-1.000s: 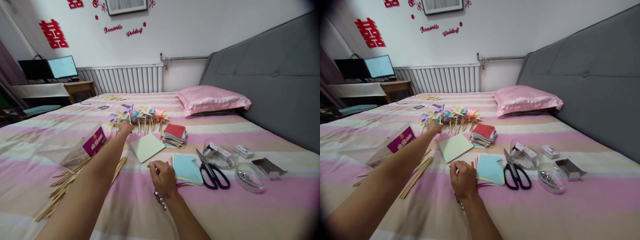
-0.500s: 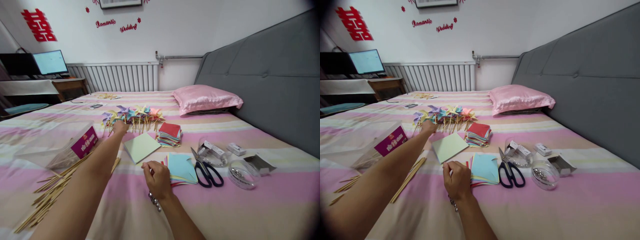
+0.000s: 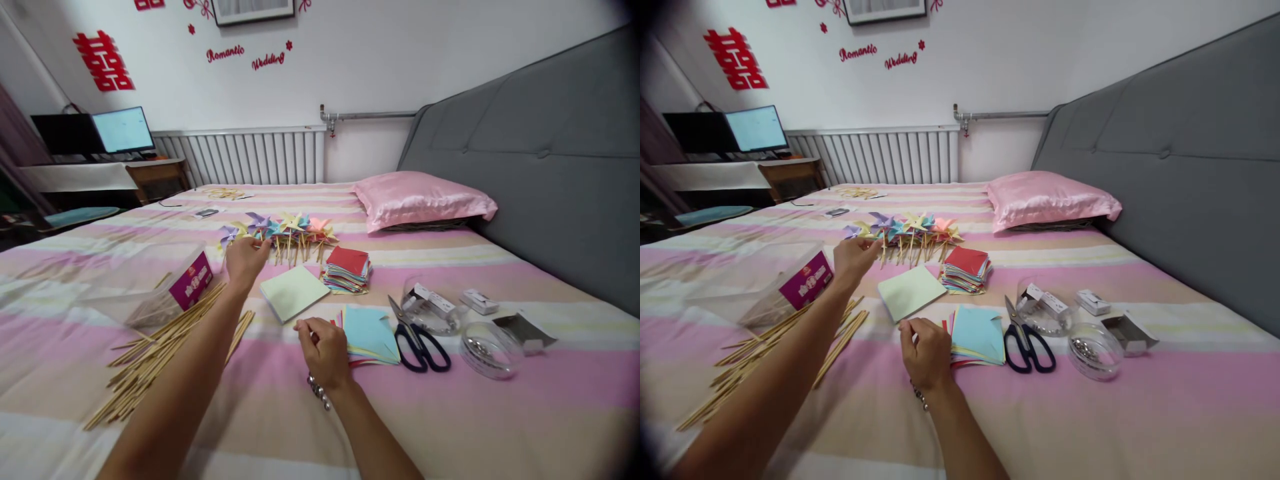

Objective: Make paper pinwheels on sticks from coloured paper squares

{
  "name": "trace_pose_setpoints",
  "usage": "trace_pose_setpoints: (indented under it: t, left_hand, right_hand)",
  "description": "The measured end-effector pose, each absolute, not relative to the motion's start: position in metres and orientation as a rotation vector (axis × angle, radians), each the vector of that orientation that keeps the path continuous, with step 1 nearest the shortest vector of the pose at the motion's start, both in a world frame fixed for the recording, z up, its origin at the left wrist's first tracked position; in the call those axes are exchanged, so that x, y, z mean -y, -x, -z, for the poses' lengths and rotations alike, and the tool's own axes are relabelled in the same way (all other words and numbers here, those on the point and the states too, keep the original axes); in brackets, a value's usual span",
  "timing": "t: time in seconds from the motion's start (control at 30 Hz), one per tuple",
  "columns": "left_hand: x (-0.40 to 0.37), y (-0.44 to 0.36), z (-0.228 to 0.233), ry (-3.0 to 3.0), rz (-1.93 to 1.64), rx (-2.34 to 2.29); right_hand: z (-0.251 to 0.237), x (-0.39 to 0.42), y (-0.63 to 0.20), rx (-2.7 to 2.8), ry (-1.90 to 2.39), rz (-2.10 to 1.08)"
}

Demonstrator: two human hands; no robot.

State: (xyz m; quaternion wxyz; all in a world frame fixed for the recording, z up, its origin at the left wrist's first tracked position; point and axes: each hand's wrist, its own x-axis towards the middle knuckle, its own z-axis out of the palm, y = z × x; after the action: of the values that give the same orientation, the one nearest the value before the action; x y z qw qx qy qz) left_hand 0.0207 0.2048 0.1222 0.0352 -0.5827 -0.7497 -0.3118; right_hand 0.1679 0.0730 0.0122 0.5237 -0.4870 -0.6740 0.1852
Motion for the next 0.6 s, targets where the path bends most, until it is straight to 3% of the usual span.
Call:
trace_pose_setpoints:
  t: [0.2, 0.4, 0.6]
  left_hand:
    - [-0.135, -0.053, -0.105, 1.995, 1.582, 2.146]
    - [-0.122, -0.066, -0.053, 2.069, 1.515, 2.283]
    - [-0.126, -0.068, -0.042, 2.272, 1.393, 2.309]
  right_hand:
    - [-0.040, -0.066, -0.184, 1.580, 1.225, -0.499]
    - [-0.048, -0.085, -0.248, 1.327, 1.579, -0.543]
    - [-0.038, -0.091, -0.277, 1.526, 1.820, -0.494]
